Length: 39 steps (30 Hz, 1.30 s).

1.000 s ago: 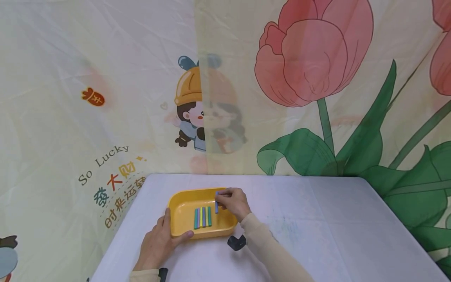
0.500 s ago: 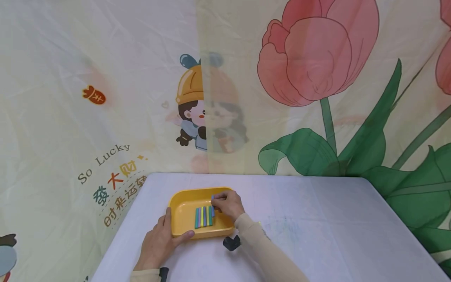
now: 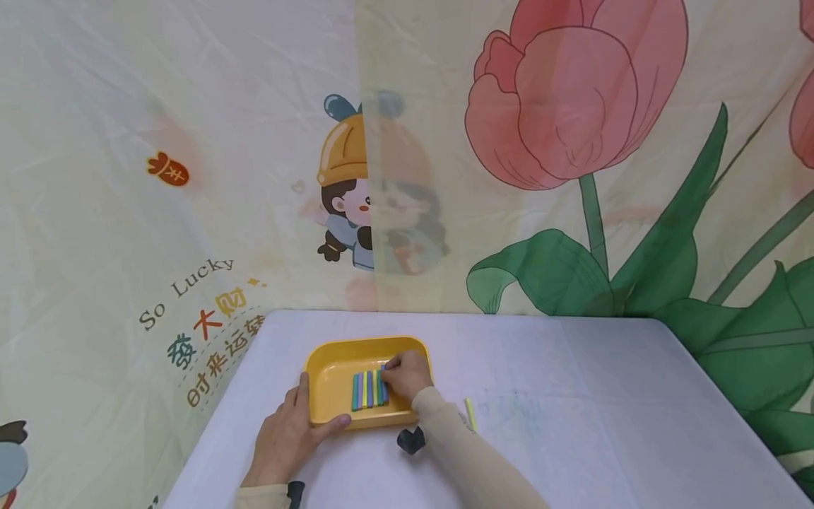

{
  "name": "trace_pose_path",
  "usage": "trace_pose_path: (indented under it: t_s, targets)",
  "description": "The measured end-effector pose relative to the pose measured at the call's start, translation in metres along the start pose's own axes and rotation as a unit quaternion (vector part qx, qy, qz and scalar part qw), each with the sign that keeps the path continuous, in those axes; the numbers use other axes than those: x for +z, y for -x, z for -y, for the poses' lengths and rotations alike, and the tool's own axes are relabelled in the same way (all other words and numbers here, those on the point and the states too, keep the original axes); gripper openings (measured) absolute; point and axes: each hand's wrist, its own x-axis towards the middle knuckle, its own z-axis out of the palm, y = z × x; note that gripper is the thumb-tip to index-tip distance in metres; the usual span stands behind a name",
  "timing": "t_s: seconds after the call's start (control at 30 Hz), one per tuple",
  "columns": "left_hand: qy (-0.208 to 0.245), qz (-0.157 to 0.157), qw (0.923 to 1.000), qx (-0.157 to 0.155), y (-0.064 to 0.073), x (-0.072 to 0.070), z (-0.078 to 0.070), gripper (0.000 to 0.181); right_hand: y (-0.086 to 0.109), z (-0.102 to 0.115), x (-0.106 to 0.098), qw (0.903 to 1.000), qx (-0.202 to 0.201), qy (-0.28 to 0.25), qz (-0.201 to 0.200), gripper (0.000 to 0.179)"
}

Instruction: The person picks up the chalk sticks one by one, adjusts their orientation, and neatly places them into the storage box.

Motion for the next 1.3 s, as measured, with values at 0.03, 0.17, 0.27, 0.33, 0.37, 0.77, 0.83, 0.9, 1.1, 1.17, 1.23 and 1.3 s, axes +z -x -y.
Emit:
trace_pose_path:
  t_s: [0.03, 0.17, 0.27, 0.33, 0.37, 0.77, 0.83, 0.9, 1.1, 1.17, 1.23, 1.3]
  targets:
    - [0.0, -0.001, 1.0, 0.001, 0.0, 0.0, 0.0, 0.132, 0.0, 0.0, 0.001, 0.9999, 0.007, 0.008, 0.001, 0.008]
    - [0.001, -0.002, 1.0, 0.002, 0.001, -0.001, 0.0, 0.131, 0.002, 0.003, 0.001, 0.9995, 0.023, 0.022, 0.005, 0.009]
    - [0.001, -0.002, 1.0, 0.004, 0.001, -0.002, -0.001, 0.131, 0.003, 0.004, 0.0, 0.9992, 0.025, 0.031, 0.005, 0.009]
    - [0.002, -0.001, 1.0, 0.005, 0.001, -0.002, -0.001, 0.131, 0.004, 0.004, 0.0, 0.999, 0.025, 0.036, 0.004, 0.01]
    - [0.002, -0.001, 1.0, 0.005, 0.001, -0.002, -0.001, 0.13, 0.004, 0.004, 0.0, 0.9989, 0.028, 0.037, 0.006, 0.011]
    - [-0.002, 0.004, 0.9999, -0.011, 0.002, -0.002, -0.003, 0.132, 0.004, 0.003, 0.004, 0.9983, 0.027, 0.052, -0.006, 0.012]
    - [-0.003, 0.003, 0.9999, -0.011, 0.002, -0.002, -0.002, 0.132, 0.005, 0.003, 0.005, 0.9984, 0.024, 0.05, -0.005, 0.011]
    - [-0.005, 0.001, 0.9999, -0.01, 0.002, -0.001, -0.002, 0.132, 0.005, 0.002, 0.005, 0.9986, 0.02, 0.048, -0.003, 0.011]
    - [-0.004, -0.001, 1.0, -0.008, 0.002, -0.001, -0.002, 0.132, 0.007, 0.001, -0.003, 0.9991, -0.011, 0.039, 0.01, 0.017]
    - [-0.002, 0.003, 0.9999, -0.012, 0.002, -0.001, -0.003, 0.132, 0.009, 0.002, -0.007, 0.9992, -0.017, 0.034, 0.017, 0.019]
    - [-0.001, 0.006, 0.9999, -0.014, 0.001, -0.001, -0.003, 0.133, 0.012, 0.004, -0.011, 0.9993, -0.017, 0.026, 0.023, 0.02]
    - [-0.001, 0.009, 0.9998, -0.017, 0.001, -0.002, -0.003, 0.133, 0.014, 0.006, -0.016, 0.9992, -0.019, 0.013, 0.031, 0.021]
